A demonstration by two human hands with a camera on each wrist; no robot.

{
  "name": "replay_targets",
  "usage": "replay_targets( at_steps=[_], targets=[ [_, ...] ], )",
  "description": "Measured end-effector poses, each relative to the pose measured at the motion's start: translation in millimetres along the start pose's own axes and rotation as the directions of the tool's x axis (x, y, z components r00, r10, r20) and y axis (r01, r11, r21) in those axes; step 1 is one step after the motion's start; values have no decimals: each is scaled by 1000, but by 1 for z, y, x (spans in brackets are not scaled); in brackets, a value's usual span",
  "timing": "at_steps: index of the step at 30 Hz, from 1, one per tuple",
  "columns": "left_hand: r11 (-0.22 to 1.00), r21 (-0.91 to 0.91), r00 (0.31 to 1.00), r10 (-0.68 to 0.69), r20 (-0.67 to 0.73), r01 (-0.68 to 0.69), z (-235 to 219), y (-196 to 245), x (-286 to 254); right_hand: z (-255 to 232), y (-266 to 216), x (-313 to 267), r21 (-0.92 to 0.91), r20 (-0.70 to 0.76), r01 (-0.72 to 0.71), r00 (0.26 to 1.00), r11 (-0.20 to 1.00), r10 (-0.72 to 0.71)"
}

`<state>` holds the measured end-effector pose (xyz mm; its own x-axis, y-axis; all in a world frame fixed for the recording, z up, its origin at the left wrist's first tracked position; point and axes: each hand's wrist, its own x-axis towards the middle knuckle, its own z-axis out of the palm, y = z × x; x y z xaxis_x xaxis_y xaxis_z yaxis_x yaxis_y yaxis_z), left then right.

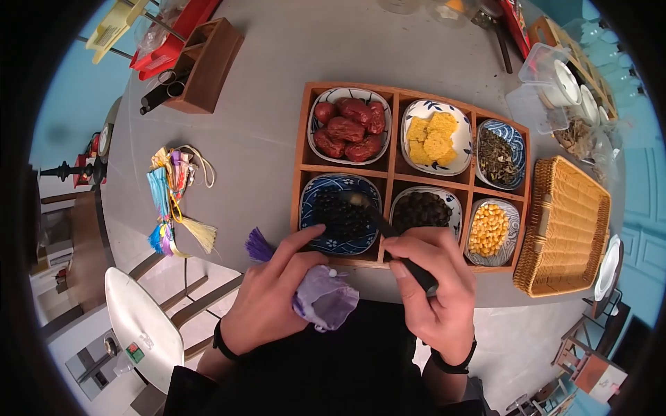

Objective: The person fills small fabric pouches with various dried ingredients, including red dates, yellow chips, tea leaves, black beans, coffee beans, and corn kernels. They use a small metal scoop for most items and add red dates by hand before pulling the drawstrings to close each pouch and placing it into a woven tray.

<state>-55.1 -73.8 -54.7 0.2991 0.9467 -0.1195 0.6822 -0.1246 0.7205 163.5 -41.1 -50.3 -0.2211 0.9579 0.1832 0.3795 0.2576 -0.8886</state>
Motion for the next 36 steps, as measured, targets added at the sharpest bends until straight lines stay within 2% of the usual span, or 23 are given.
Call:
replay_targets(
  at_steps=[4,7,10,12,13,15,16,18,22,25,27,28,30,31,33,36],
  targets=[
    [995,50,995,85,45,-87,0,-5,0,-4,-3,-4,63,-5,-43,999,997,44],
    [993,72,993,90,74,-95,0,-5,-1,-6,1,-2,25,-71,3,997,1000,-2],
    [993,71,996,90,30,-92,2,-5,2,-8,2,-4,5,-5,-12,1000,1000,12],
    [989,118,994,78,81,-87,-1,-2,4,-8,1,-9,94,-43,-99,994,991,103],
    [989,119,994,75,78,-84,-1,-2,4,-6,3,-11,95,-39,-97,994,991,101],
    [988,140,991,53,120,-70,-2,-1,4,-3,6,-17,210,-96,-209,968,955,233],
    [988,140,991,55,125,-72,-2,-1,4,1,5,-17,211,-99,-212,966,954,237],
    [990,120,991,55,119,-69,-2,-1,4,11,0,-18,408,-141,-384,870,828,473],
    [992,100,993,65,101,-75,-1,-3,3,24,1,-20,481,-167,-415,821,772,546],
    [998,9,998,55,40,-55,-2,-7,0,25,4,-21,513,-179,-429,794,744,581],
    [961,-252,985,75,-156,-113,-3,-12,-3,22,9,-24,584,-202,-395,775,709,598],
    [961,-251,985,78,-156,-116,-4,-15,-7,21,11,-25,584,-205,-393,775,710,597],
    [954,-299,976,-46,-211,-20,-5,-23,-15,19,14,-24,628,-233,-340,776,700,586],
    [955,-296,975,-44,-216,-22,-3,-29,-16,18,15,-24,629,-232,-337,779,701,583],
    [946,-309,938,-193,-288,100,2,-39,-18,15,16,-25,670,-264,-291,766,683,586],
    [975,-203,919,-165,-357,96,3,-40,-9,7,12,-25,660,-304,-230,789,715,534]
  ],
)
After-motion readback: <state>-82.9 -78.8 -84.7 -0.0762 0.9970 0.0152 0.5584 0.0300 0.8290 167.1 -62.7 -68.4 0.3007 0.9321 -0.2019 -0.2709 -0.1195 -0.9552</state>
